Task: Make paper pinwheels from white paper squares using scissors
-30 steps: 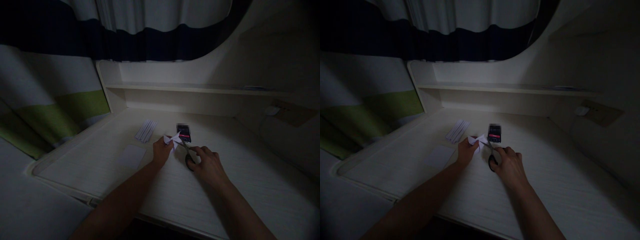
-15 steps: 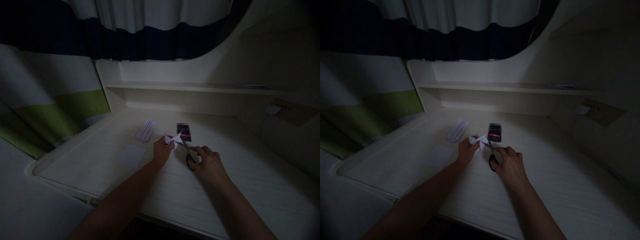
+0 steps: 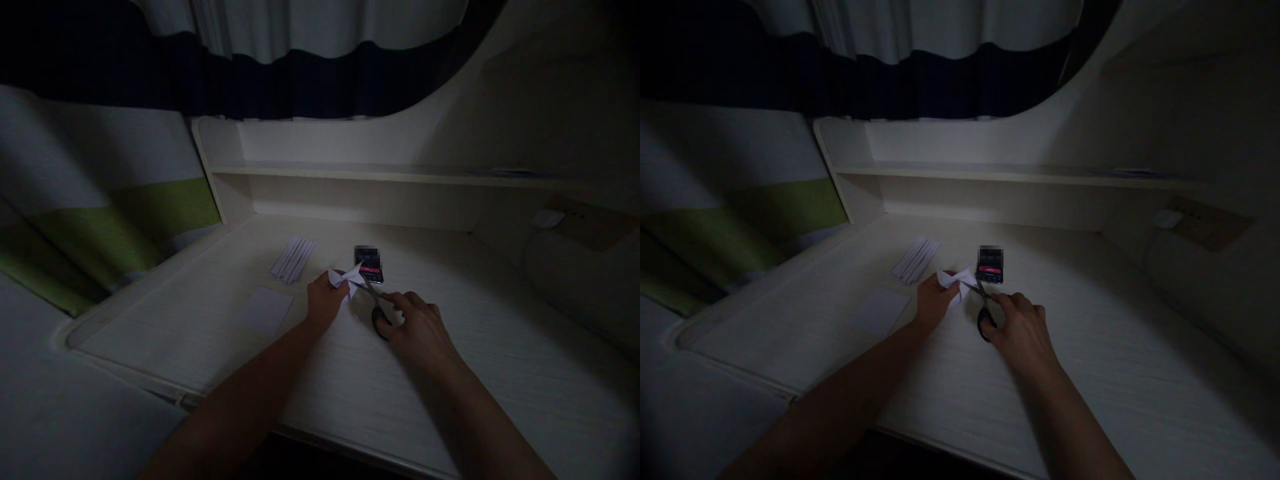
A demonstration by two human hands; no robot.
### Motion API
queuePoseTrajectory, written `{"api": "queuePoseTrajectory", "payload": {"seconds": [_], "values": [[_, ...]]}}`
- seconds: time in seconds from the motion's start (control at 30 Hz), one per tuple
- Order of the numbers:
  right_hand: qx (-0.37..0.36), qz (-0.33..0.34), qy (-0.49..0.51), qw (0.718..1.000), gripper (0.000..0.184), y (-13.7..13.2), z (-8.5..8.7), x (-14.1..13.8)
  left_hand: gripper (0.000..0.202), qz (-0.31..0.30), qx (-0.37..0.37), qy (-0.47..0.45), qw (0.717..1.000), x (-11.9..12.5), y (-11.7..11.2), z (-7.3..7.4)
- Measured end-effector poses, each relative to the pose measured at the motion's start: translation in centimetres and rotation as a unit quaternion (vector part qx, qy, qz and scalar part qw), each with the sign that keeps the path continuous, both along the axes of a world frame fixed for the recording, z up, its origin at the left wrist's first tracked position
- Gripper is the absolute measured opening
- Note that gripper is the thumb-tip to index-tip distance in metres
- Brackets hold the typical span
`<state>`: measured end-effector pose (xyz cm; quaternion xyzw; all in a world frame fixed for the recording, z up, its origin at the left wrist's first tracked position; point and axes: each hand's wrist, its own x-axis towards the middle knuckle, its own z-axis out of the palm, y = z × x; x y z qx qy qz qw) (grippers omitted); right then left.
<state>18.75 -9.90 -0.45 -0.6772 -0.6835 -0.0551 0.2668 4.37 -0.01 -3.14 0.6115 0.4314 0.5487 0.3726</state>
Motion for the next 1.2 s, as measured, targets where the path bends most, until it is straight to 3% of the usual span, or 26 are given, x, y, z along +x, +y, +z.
{"api": "queuePoseTrajectory", "payload": {"seconds": [0.23,0.63,0.9,1.2], "values": [[0.004,-0.004,-0.025,1.0,0.038,0.0,-0.1,0.1,0.018,-0.005,0.0,-0.013,1.0,0.1,0.0,-0.1],[-0.012,-0.017,-0.018,1.0,0.041,0.1,-0.3,0.2,0.016,-0.001,0.029,0.054,0.998,0.1,-0.2,0.0],[0.037,-0.05,-0.111,0.992,0.04,-0.2,0.2,-0.8,0.015,0.023,0.026,0.125,0.992,0.2,-0.7,0.5],[0.055,-0.057,-0.164,0.983,0.041,-0.3,0.4,-1.0,0.017,0.01,0.049,0.128,0.99,0.2,-0.7,-0.1]]}}
